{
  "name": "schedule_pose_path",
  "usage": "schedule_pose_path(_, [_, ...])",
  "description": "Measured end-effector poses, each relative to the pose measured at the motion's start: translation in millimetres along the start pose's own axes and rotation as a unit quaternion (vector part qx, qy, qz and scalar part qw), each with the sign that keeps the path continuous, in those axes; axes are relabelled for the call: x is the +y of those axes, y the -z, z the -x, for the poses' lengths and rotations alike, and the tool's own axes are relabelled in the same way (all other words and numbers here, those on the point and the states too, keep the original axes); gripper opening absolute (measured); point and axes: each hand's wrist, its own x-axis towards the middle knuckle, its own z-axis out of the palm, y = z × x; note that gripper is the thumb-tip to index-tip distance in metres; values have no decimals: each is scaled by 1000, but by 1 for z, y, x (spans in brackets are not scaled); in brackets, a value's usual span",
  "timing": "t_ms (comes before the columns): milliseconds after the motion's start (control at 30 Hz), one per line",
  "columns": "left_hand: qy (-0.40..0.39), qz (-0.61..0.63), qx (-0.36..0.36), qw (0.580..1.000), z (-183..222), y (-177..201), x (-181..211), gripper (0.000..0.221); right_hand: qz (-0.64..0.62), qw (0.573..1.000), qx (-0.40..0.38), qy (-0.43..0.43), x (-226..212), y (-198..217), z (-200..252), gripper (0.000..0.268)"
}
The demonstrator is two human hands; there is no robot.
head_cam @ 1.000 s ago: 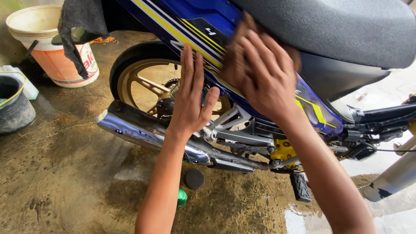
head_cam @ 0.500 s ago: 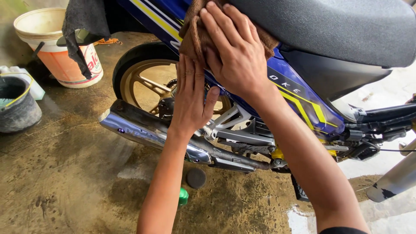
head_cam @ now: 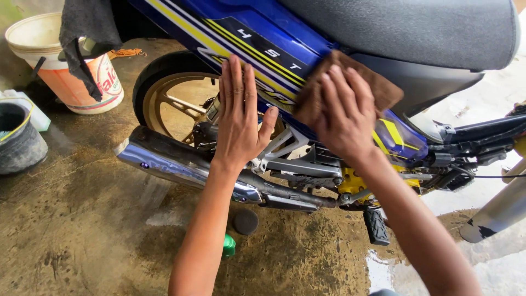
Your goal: The person wipes the side panel and engine area of a blue and yellow motorcycle using a brown cloth. The person holds the motorcycle with one hand while scrubbing the surface with the other.
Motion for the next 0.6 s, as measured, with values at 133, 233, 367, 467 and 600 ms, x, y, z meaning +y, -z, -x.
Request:
schedule_pose_path(133, [-7,58,28,998,5,-7,3,71,19,1000,-11,12,-29,-18,-53,56])
schedule_pose_path(233, [-14,97,29,995,5,-5,5,66,20,999,-43,6,-31,-16,-58,55])
schedule_pose_path(367, [-33,60,35,997,8,-21,6,75,-31,999,-22,-17,-10,-8,-5,56])
schedule_pose_path(467, [-42,37,43,997,9,-32,10,79,-43,993,2,-107,1,3,32,26])
schedule_pose_path(600, [-45,28,54,997,8,-38,15,77,31,970,-14,-242,41,-36,141,62])
